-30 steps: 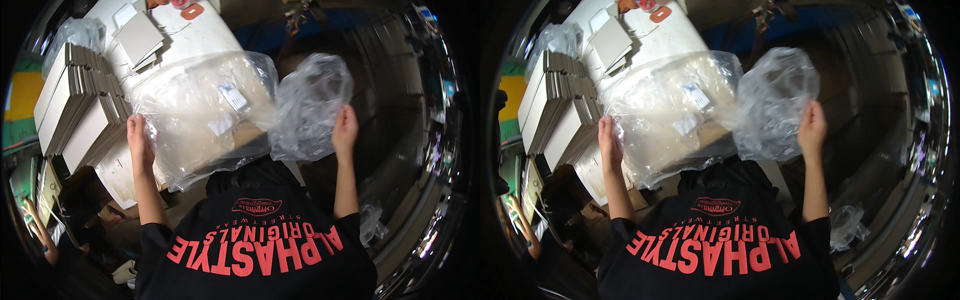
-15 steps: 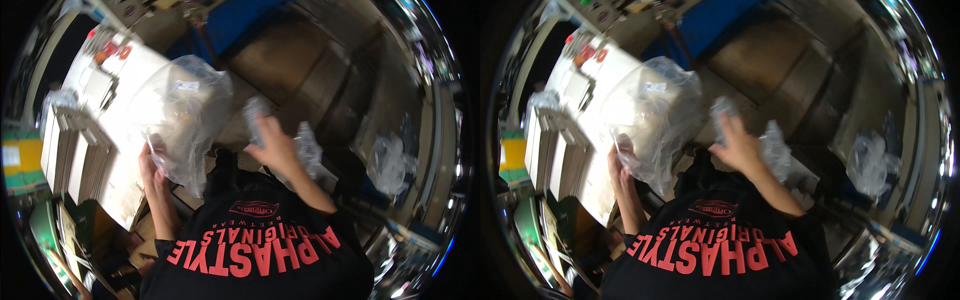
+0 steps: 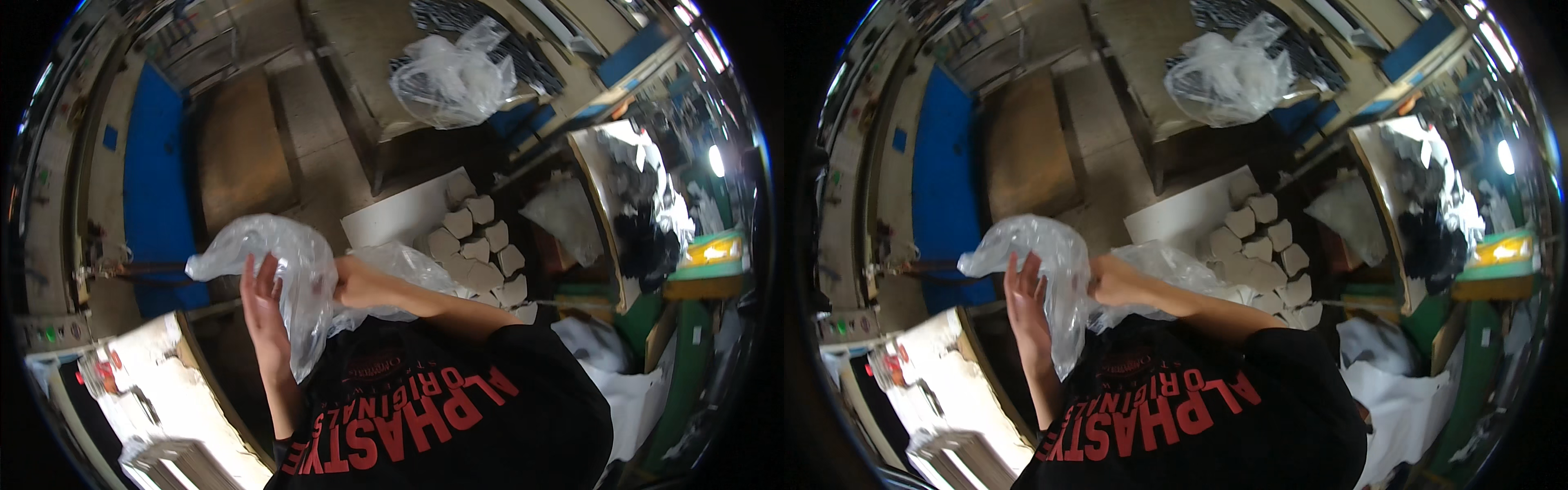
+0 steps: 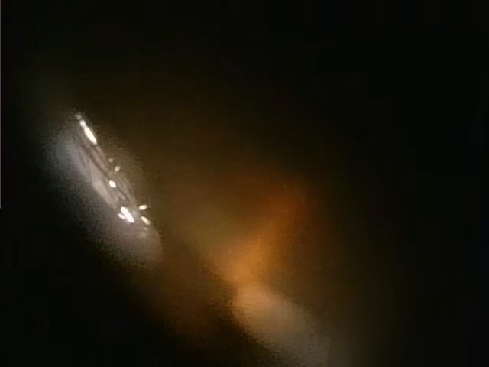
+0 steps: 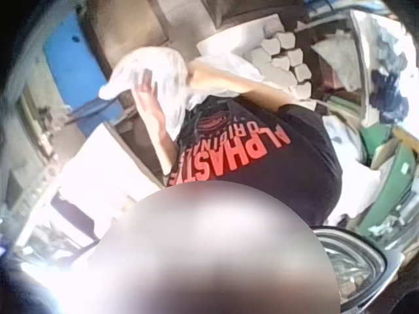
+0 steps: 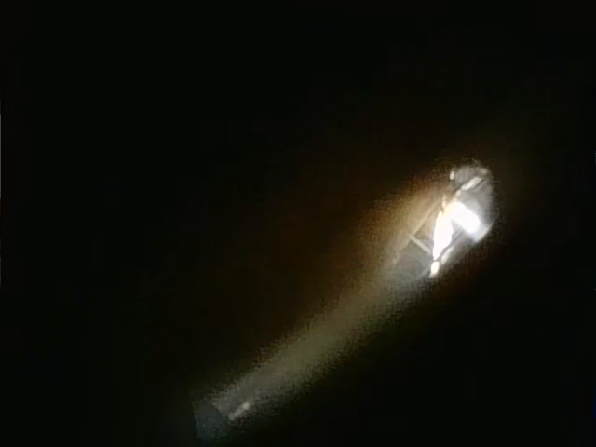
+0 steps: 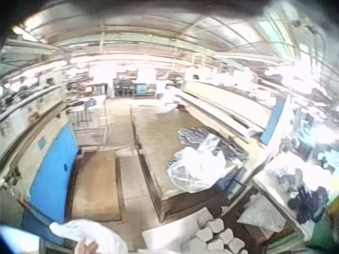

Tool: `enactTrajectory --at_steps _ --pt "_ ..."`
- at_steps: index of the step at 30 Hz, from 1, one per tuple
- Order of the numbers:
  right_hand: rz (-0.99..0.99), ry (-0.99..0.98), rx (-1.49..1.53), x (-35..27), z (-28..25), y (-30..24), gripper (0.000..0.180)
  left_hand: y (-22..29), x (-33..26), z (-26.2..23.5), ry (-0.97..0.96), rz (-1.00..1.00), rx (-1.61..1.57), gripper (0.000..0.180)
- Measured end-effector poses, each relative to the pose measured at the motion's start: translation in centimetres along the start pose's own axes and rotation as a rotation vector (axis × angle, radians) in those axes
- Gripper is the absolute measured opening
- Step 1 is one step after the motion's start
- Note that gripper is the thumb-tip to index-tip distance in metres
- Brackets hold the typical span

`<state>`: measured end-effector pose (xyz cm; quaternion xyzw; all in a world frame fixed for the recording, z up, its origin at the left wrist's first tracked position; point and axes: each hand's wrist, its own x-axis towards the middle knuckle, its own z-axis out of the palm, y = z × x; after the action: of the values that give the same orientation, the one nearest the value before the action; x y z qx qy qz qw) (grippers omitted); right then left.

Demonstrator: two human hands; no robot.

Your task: The person places white foam pieces into a clear plastic bag, seals it, and writes on the bag with a marker. They then place the bag on a table and continue packing more foam pieces into another bag.

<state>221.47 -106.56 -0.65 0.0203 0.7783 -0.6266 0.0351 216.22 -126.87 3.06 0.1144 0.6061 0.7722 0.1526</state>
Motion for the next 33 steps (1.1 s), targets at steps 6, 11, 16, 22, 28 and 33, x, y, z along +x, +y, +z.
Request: enactTrajectory --at_steps 6,11,16,22,28,33 --pt "-0.006 0.350 -0.088 -1.6 -8.9 0.7 0.027 -0.7 5.8 7.8 -0.445 0.192 0.836 0.060" --pt "0.098 0.534 -0.240 -3.2 -18.9 0.2 0.027 -0.7 16.4 8.8 -0.269 0.086 0.622 0.019" --pt "0.232 0.798 -0.658 -0.8 -23.4 0.1 0.030 -0.2 23.7 13.0 -0.369 -0.024 0.341 0.015" --pt "0.454 0.911 -0.724 1.5 -28.8 2.8 0.026 2.2 29.7 16.2 -0.808 -0.041 0.558 0.022" --pt "0.328 1.028 -0.317 -2.3 -32.2 4.1 0.016 -0.9 34.6 19.7 -1.034 0.050 1.041 0.036" --pt "0.340 0.964 -0.139 -9.6 -35.7 4.1 0.038 -3.9 38.6 23.3 -0.512 -0.055 0.603 0.036"
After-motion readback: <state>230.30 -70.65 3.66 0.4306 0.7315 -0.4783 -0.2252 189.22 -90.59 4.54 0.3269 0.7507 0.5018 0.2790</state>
